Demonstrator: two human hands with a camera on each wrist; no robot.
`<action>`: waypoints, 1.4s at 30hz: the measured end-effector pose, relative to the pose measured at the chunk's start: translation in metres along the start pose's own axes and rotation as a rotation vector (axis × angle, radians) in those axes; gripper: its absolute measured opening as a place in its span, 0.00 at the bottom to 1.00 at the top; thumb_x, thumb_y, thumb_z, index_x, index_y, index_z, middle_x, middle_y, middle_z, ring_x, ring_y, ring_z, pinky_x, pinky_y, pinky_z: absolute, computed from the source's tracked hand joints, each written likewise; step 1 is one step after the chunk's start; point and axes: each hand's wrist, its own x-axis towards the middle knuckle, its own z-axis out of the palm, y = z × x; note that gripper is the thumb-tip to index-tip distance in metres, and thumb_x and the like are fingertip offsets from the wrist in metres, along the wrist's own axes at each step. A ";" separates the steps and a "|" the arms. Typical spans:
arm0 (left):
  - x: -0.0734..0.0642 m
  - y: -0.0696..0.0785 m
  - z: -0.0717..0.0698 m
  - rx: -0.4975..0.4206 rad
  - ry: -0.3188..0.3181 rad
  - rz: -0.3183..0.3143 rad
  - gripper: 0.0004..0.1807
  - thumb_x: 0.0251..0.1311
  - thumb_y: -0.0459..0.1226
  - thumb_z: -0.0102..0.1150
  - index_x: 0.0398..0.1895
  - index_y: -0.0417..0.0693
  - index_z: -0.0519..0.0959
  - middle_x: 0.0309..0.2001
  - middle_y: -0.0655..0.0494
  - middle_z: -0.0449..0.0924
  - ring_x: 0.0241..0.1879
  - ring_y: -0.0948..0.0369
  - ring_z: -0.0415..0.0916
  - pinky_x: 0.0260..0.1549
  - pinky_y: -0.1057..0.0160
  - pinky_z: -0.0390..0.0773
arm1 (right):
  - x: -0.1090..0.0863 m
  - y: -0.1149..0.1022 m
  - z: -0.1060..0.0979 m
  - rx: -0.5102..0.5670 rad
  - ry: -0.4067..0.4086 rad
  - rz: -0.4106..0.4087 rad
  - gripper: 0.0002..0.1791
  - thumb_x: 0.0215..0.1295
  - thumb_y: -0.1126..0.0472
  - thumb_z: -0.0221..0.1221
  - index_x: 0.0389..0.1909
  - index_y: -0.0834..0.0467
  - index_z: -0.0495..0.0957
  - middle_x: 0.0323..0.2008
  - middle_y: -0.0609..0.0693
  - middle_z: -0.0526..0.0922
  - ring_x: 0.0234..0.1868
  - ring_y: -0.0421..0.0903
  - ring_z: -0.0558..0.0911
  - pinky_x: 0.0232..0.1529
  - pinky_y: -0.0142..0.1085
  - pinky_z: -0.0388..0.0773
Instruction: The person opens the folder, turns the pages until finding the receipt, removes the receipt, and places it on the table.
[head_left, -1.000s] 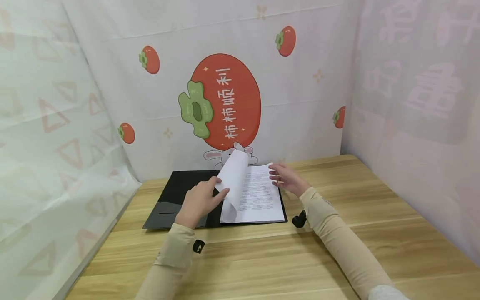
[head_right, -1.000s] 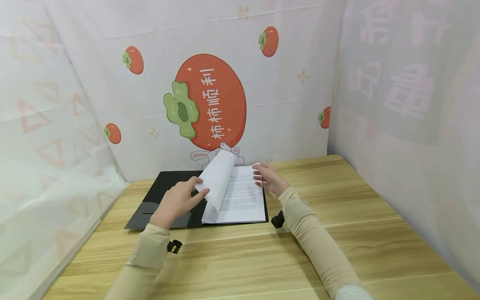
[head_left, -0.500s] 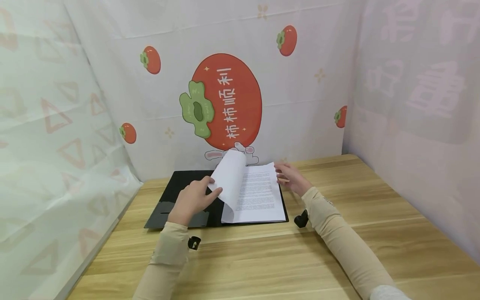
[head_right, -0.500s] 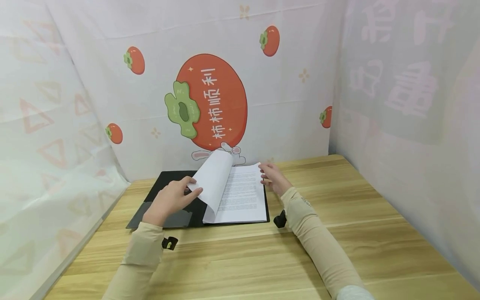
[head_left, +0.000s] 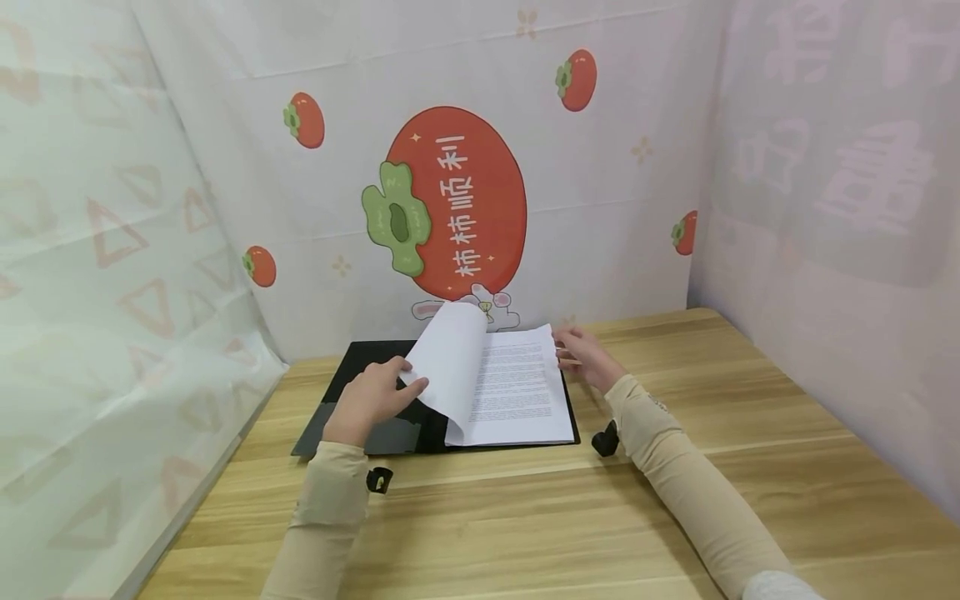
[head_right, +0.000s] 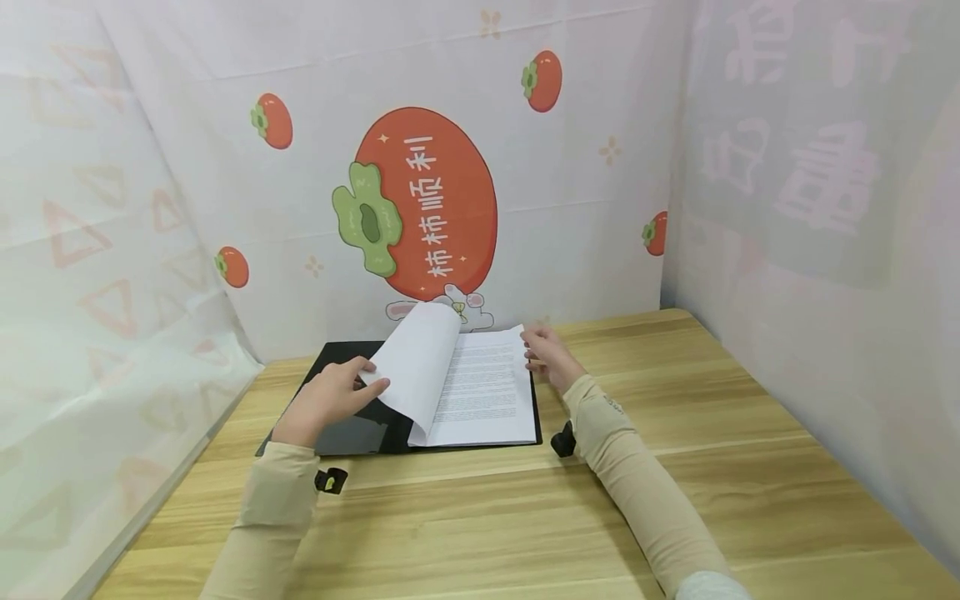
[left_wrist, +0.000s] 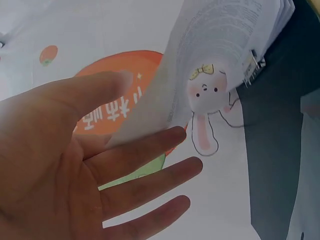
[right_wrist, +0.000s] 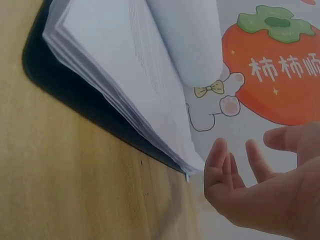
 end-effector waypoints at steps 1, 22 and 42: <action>0.000 -0.001 0.000 0.000 -0.007 -0.005 0.32 0.73 0.54 0.61 0.67 0.40 0.77 0.57 0.38 0.84 0.43 0.50 0.84 0.39 0.47 0.85 | 0.000 0.000 0.000 -0.013 0.001 -0.002 0.29 0.83 0.54 0.52 0.75 0.65 0.61 0.72 0.66 0.63 0.65 0.59 0.68 0.71 0.51 0.69; 0.003 -0.019 0.004 -0.001 -0.162 -0.112 0.31 0.75 0.53 0.57 0.64 0.34 0.77 0.63 0.34 0.79 0.58 0.42 0.80 0.56 0.39 0.79 | 0.004 0.008 -0.004 -0.187 -0.030 -0.005 0.32 0.84 0.52 0.50 0.77 0.67 0.58 0.73 0.66 0.61 0.58 0.57 0.71 0.60 0.45 0.76; 0.006 -0.041 0.013 0.033 -0.321 -0.153 0.33 0.76 0.55 0.55 0.61 0.30 0.80 0.60 0.35 0.81 0.58 0.41 0.80 0.57 0.40 0.79 | 0.008 0.014 -0.008 -0.108 -0.038 0.003 0.36 0.84 0.57 0.46 0.82 0.69 0.46 0.76 0.70 0.56 0.66 0.58 0.65 0.72 0.50 0.68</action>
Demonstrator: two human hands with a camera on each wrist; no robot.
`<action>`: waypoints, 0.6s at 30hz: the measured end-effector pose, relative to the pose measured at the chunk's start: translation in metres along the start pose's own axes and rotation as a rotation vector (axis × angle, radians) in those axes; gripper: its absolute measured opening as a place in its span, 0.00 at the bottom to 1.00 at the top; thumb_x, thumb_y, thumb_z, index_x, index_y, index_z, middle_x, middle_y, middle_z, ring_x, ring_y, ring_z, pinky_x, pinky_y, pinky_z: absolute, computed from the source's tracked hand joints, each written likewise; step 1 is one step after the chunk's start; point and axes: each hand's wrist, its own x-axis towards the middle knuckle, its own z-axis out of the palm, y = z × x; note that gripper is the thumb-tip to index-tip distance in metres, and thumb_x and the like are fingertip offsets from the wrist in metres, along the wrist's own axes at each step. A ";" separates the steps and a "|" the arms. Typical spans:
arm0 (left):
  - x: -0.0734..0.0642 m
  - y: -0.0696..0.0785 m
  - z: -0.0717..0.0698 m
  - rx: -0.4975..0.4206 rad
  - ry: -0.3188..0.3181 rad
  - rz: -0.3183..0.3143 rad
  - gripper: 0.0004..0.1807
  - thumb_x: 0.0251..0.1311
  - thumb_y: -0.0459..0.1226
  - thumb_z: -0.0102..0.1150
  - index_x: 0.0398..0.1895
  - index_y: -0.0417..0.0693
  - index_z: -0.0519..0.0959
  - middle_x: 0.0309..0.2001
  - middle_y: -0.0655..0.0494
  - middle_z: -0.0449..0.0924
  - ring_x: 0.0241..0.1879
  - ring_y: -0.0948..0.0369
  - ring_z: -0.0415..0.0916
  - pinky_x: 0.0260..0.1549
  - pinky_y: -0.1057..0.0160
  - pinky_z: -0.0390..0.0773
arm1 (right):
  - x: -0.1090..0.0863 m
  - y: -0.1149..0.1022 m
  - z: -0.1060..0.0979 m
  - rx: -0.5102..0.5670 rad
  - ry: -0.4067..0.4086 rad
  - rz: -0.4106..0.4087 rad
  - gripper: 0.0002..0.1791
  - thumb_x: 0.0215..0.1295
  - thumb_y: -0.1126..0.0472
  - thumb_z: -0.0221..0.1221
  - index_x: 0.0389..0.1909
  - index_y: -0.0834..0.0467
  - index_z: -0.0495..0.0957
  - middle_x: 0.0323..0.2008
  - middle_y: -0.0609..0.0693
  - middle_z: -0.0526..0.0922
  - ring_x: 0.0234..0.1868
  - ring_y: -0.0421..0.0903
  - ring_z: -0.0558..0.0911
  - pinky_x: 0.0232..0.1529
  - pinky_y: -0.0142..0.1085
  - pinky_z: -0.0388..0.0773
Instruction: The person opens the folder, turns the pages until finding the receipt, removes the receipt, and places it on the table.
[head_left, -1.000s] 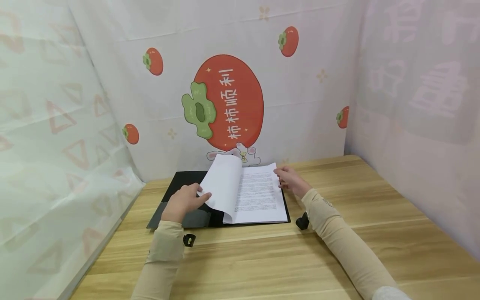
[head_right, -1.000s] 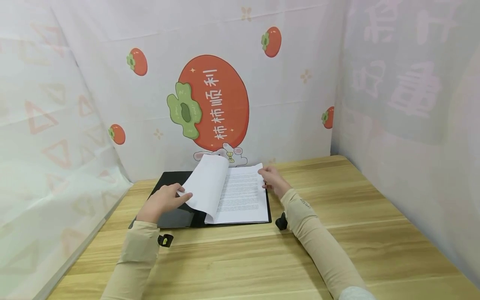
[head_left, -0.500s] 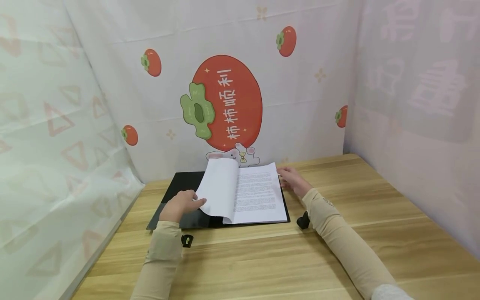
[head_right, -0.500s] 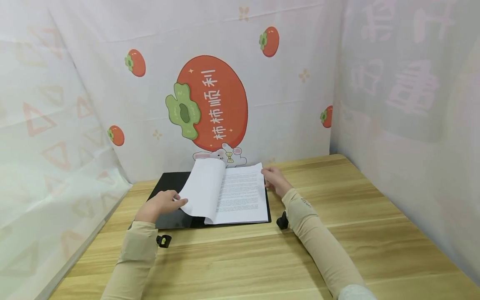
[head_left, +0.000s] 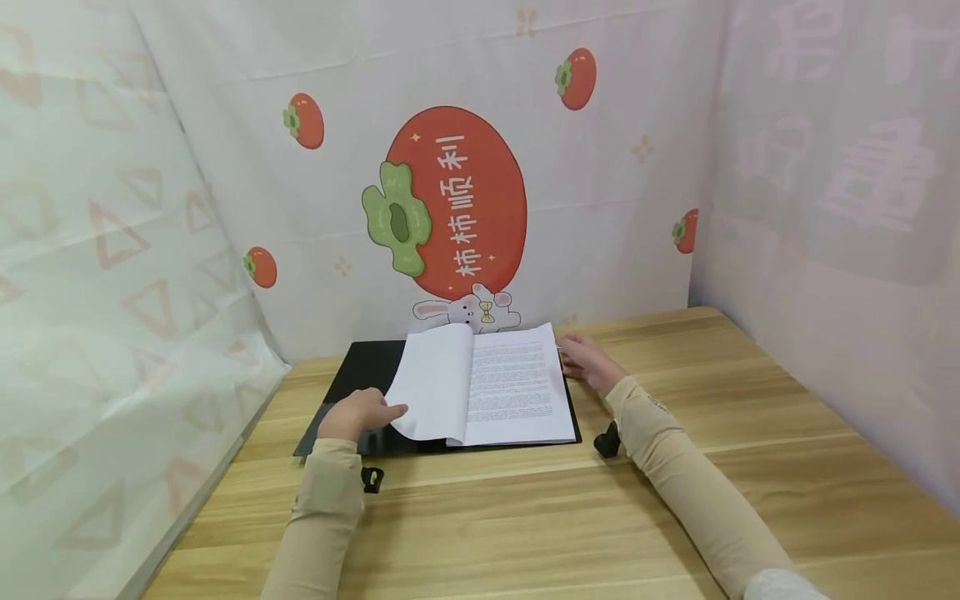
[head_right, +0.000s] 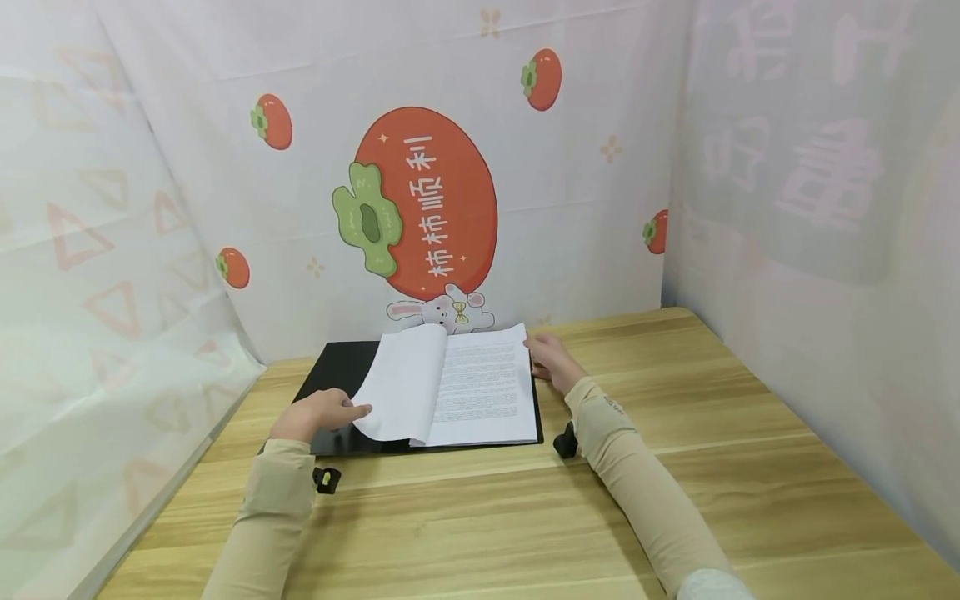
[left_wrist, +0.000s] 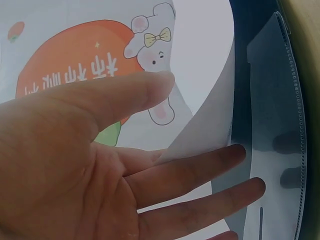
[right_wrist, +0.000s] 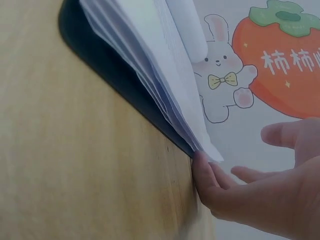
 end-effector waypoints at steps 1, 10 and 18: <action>0.001 0.000 0.000 0.005 -0.007 0.002 0.34 0.76 0.55 0.55 0.61 0.30 0.79 0.60 0.35 0.81 0.58 0.41 0.80 0.58 0.40 0.79 | 0.000 0.000 0.000 0.002 -0.003 -0.001 0.35 0.84 0.57 0.46 0.82 0.69 0.47 0.76 0.70 0.56 0.66 0.58 0.65 0.72 0.50 0.68; 0.002 -0.002 0.003 0.008 -0.044 -0.040 0.35 0.74 0.56 0.57 0.62 0.31 0.78 0.60 0.35 0.81 0.58 0.42 0.79 0.58 0.40 0.79 | 0.002 0.002 0.005 -0.054 -0.017 0.008 0.33 0.83 0.56 0.49 0.79 0.70 0.55 0.73 0.66 0.67 0.68 0.57 0.70 0.66 0.43 0.71; 0.006 -0.005 0.007 0.028 -0.105 -0.039 0.39 0.74 0.58 0.55 0.66 0.29 0.75 0.66 0.31 0.76 0.67 0.36 0.73 0.64 0.38 0.73 | 0.003 0.004 0.008 -0.072 -0.017 0.001 0.34 0.83 0.56 0.49 0.80 0.70 0.54 0.75 0.67 0.64 0.71 0.57 0.67 0.69 0.45 0.68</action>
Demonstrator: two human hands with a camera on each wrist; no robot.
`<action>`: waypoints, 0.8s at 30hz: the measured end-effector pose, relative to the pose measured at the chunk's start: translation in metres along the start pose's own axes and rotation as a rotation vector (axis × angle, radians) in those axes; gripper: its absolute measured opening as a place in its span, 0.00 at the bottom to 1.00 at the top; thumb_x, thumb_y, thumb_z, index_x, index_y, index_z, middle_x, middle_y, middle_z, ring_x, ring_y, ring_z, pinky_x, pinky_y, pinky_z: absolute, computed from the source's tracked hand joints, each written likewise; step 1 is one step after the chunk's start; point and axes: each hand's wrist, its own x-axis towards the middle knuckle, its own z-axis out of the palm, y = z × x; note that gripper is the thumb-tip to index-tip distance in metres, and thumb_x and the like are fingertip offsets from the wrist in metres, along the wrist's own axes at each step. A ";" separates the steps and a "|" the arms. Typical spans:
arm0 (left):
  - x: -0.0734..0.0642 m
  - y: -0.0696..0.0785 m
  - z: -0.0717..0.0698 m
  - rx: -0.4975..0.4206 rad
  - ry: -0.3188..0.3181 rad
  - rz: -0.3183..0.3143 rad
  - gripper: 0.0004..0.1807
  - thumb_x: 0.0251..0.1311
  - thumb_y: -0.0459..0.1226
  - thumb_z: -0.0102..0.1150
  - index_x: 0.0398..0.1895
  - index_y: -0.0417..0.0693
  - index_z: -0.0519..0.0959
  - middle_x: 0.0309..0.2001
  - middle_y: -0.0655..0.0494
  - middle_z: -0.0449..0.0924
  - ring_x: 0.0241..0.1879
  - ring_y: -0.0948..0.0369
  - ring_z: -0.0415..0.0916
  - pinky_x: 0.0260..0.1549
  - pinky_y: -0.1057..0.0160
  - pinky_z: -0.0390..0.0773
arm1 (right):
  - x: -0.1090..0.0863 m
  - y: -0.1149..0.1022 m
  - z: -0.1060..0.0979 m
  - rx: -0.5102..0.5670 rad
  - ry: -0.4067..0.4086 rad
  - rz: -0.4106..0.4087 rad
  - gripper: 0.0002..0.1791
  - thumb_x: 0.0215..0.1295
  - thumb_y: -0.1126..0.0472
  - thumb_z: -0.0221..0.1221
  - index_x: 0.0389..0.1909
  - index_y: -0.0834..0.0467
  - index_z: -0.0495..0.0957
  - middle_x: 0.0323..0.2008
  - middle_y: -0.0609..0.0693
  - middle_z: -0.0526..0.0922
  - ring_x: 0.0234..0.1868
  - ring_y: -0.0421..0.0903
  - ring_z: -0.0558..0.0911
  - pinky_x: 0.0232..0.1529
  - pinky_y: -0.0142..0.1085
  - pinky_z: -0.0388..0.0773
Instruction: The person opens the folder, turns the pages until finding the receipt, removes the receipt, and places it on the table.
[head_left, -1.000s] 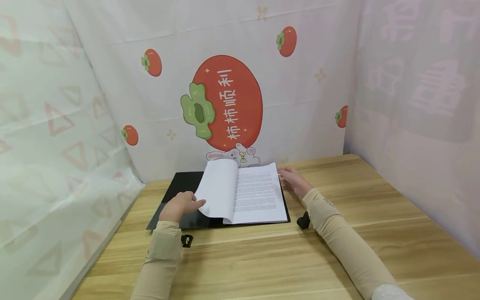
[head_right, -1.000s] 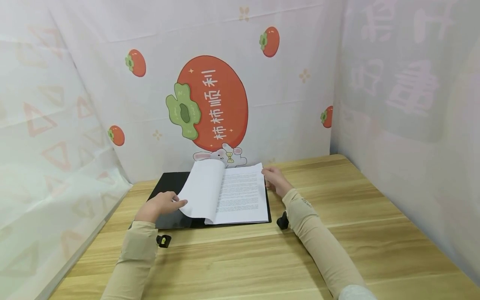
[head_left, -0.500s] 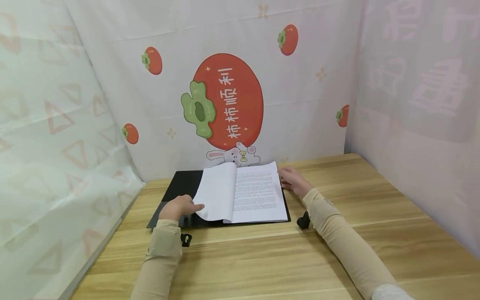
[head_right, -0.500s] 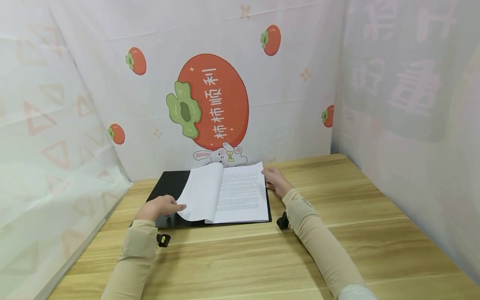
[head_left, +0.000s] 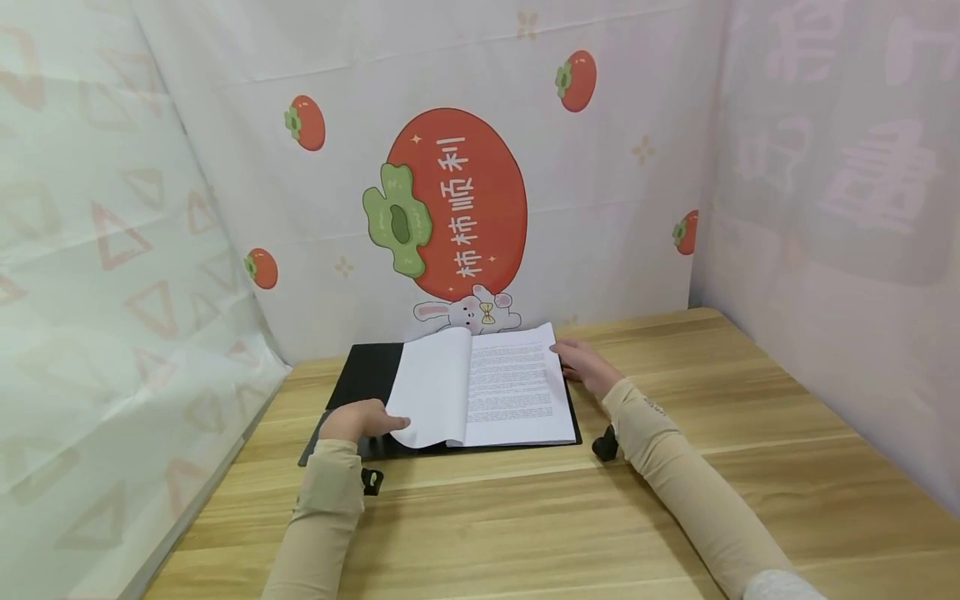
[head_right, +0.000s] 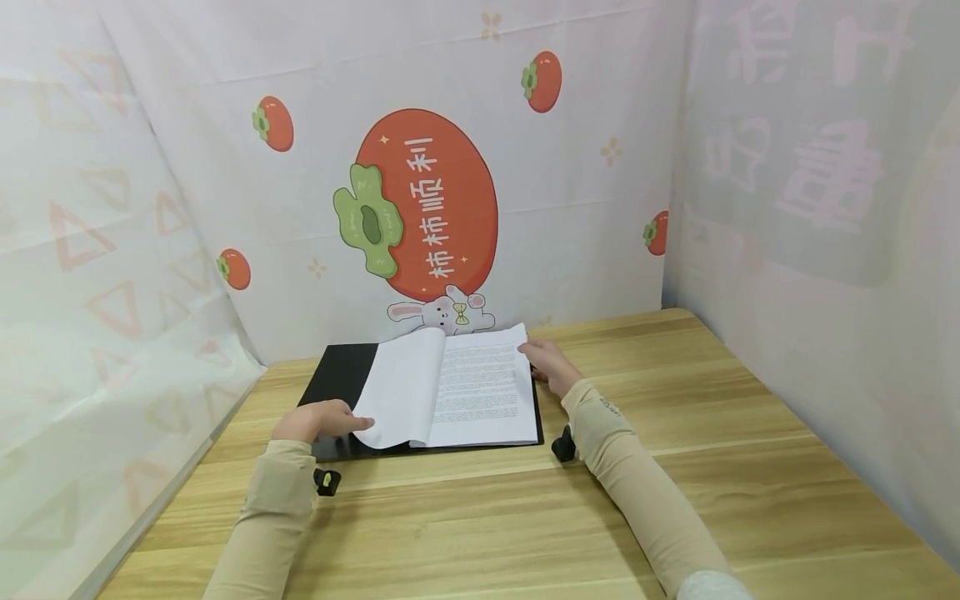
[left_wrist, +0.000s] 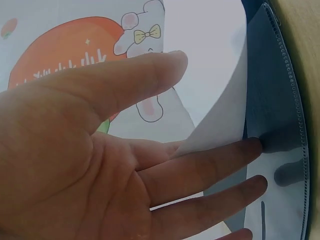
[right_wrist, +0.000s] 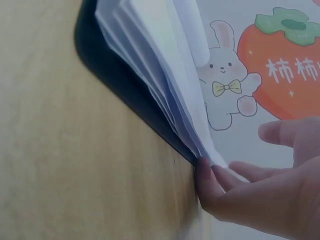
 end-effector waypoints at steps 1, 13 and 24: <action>0.000 0.000 0.000 -0.002 -0.005 0.000 0.39 0.74 0.58 0.55 0.66 0.29 0.75 0.66 0.31 0.76 0.67 0.36 0.72 0.64 0.37 0.73 | 0.000 -0.001 0.000 -0.004 -0.001 0.000 0.35 0.83 0.56 0.49 0.80 0.70 0.54 0.76 0.66 0.64 0.71 0.56 0.67 0.70 0.45 0.68; -0.003 0.003 0.000 -0.001 -0.027 -0.012 0.41 0.73 0.58 0.56 0.69 0.29 0.73 0.68 0.30 0.73 0.69 0.35 0.70 0.66 0.36 0.71 | -0.006 -0.003 0.004 -0.107 -0.011 -0.040 0.35 0.83 0.56 0.49 0.80 0.72 0.54 0.78 0.69 0.60 0.77 0.62 0.64 0.78 0.53 0.59; -0.001 0.004 0.002 0.122 -0.061 -0.006 0.39 0.72 0.60 0.56 0.65 0.32 0.79 0.66 0.33 0.77 0.68 0.37 0.72 0.67 0.38 0.71 | -0.007 -0.005 0.003 -0.213 -0.046 -0.041 0.37 0.83 0.52 0.49 0.80 0.72 0.53 0.80 0.69 0.56 0.80 0.64 0.59 0.78 0.56 0.56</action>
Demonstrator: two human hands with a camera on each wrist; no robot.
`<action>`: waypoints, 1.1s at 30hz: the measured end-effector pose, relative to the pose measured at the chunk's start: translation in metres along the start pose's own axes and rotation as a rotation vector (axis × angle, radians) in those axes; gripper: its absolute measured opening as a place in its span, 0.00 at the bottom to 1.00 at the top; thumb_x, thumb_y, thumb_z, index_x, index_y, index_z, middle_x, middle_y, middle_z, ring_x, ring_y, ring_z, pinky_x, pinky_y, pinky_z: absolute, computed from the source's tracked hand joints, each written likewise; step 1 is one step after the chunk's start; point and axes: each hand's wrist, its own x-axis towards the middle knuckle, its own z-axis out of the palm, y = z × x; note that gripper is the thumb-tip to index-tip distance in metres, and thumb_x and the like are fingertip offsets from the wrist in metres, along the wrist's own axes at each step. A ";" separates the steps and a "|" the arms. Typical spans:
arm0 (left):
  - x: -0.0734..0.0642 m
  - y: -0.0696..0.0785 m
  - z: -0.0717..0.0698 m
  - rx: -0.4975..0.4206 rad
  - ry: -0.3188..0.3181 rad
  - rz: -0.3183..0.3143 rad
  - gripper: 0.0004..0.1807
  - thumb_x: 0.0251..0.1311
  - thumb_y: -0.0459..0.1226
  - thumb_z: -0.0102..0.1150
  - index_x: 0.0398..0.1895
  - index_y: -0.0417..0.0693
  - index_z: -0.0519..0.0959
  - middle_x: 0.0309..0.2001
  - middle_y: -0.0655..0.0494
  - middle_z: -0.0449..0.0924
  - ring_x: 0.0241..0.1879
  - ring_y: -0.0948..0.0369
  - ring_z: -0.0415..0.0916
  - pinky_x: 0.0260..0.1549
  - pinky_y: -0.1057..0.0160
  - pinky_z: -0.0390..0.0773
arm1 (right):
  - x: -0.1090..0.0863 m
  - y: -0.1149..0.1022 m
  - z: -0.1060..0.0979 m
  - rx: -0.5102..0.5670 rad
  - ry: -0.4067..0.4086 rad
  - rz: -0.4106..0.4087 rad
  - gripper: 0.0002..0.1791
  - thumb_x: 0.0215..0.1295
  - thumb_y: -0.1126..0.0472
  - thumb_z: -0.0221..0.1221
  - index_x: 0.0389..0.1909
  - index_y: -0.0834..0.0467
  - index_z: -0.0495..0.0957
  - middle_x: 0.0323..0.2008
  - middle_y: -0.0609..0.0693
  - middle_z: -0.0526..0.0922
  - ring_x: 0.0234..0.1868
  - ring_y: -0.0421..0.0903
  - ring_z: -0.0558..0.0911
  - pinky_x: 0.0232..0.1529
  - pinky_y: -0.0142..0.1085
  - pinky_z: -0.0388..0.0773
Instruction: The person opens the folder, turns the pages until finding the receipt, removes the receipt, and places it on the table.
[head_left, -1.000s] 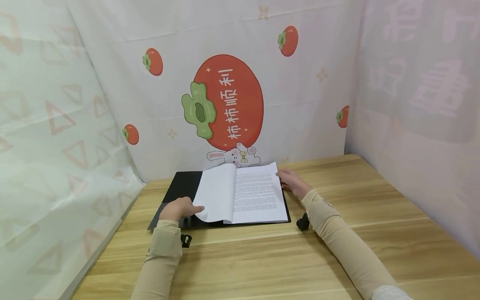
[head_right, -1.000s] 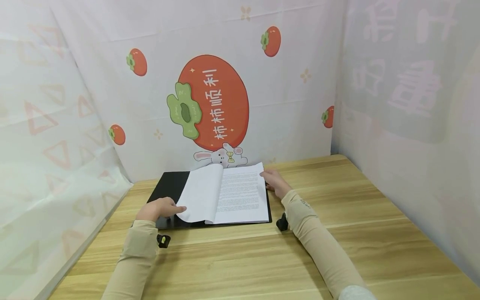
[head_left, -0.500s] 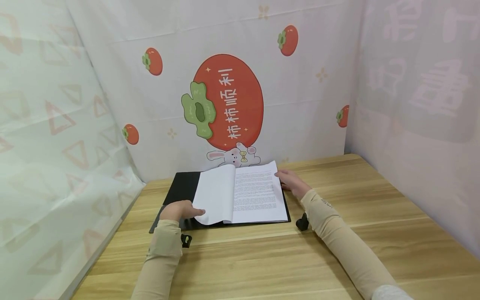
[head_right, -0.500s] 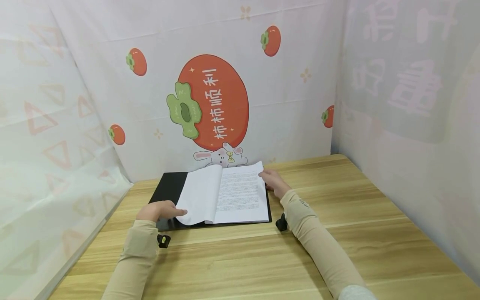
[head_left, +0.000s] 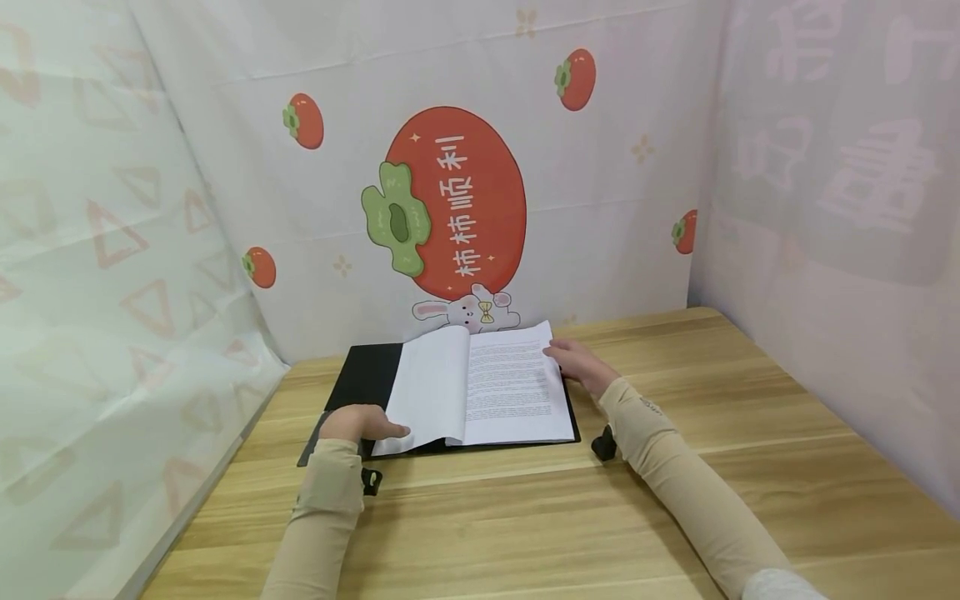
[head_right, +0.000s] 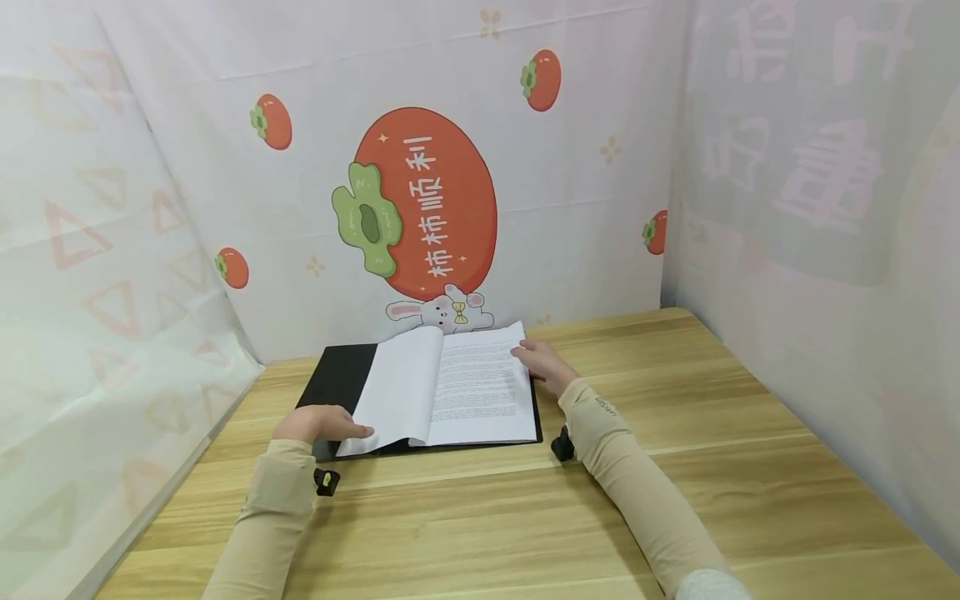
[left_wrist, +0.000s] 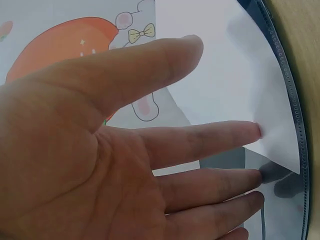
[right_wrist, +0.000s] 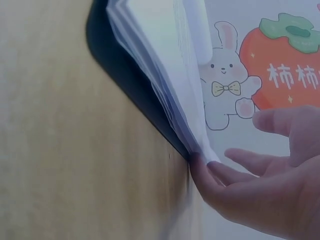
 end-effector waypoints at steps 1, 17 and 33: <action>0.000 0.000 0.000 -0.002 0.002 -0.003 0.39 0.71 0.60 0.56 0.65 0.32 0.79 0.66 0.33 0.77 0.68 0.37 0.72 0.67 0.38 0.71 | 0.000 0.000 0.000 -0.005 0.000 0.005 0.37 0.83 0.52 0.49 0.80 0.72 0.53 0.80 0.69 0.56 0.80 0.64 0.59 0.78 0.56 0.56; 0.001 0.003 0.003 -0.084 0.005 -0.012 0.44 0.70 0.61 0.58 0.71 0.31 0.73 0.69 0.33 0.73 0.69 0.38 0.71 0.66 0.38 0.72 | 0.003 0.000 -0.012 0.176 -0.009 0.058 0.34 0.83 0.53 0.50 0.78 0.71 0.59 0.70 0.67 0.71 0.65 0.57 0.75 0.65 0.47 0.75; 0.003 0.003 0.004 -0.107 0.029 -0.009 0.39 0.71 0.59 0.59 0.66 0.31 0.77 0.63 0.35 0.79 0.64 0.40 0.76 0.63 0.39 0.75 | 0.006 0.002 -0.008 0.185 0.093 0.102 0.34 0.83 0.53 0.53 0.79 0.68 0.58 0.64 0.63 0.72 0.53 0.51 0.76 0.54 0.40 0.78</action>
